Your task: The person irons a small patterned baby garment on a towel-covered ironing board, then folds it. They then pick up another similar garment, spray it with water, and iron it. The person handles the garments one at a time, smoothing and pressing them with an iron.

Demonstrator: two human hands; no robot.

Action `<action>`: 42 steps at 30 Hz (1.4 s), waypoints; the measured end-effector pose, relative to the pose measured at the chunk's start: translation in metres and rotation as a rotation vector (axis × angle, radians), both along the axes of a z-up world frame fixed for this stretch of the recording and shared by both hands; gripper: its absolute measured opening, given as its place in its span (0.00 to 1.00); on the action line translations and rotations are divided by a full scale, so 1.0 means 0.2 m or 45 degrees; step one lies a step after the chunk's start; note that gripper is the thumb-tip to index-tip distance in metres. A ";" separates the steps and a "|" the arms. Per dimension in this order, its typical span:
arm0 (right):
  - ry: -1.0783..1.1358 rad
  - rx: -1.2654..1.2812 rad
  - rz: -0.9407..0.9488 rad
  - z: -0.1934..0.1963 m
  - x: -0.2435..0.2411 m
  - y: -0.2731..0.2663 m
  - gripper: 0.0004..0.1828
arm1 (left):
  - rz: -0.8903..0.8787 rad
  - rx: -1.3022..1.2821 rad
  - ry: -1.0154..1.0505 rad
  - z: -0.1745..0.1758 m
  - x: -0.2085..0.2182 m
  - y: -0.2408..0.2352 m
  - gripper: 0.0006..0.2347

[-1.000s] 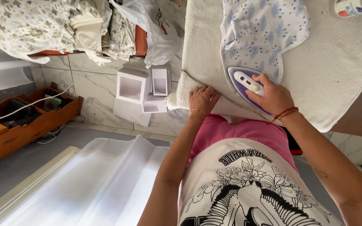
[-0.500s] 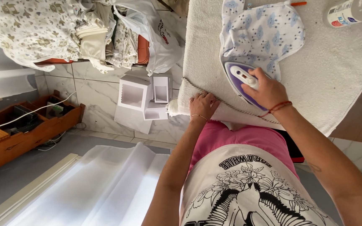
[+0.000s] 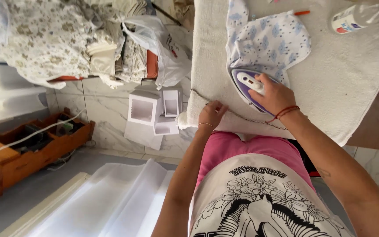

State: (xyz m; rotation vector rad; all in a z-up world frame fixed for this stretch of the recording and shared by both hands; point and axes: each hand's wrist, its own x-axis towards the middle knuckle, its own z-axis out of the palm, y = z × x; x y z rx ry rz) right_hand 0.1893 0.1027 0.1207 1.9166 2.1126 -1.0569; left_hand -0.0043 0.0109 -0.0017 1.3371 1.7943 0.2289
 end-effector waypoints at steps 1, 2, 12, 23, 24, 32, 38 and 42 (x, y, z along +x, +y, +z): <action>-0.006 0.010 -0.019 0.00 0.03 -0.02 0.22 | -0.019 0.010 -0.006 0.07 0.00 0.07 0.13; -0.060 0.024 -0.087 0.00 0.06 -0.04 0.21 | 0.101 0.001 -0.025 0.13 0.01 0.11 0.12; 0.008 -0.088 -0.813 0.09 0.46 -0.25 0.22 | 0.895 -0.234 -0.540 0.15 0.26 0.59 0.20; -0.307 0.595 -0.373 0.13 0.51 -0.12 0.32 | 0.859 -0.179 -0.524 0.11 0.29 0.67 0.12; -0.080 0.900 -0.171 0.16 0.49 -0.08 0.26 | 0.804 -0.101 -0.666 0.14 0.29 0.67 0.13; 0.418 0.703 0.545 0.17 0.10 0.39 0.36 | 0.624 0.229 -1.090 0.63 0.28 0.60 0.13; 0.679 0.599 0.858 0.42 0.04 0.42 0.16 | 0.333 0.719 -0.794 1.00 0.08 0.46 0.10; 0.879 -0.184 0.437 0.58 0.06 0.29 0.19 | -0.040 1.193 -0.446 1.20 -0.03 0.42 0.11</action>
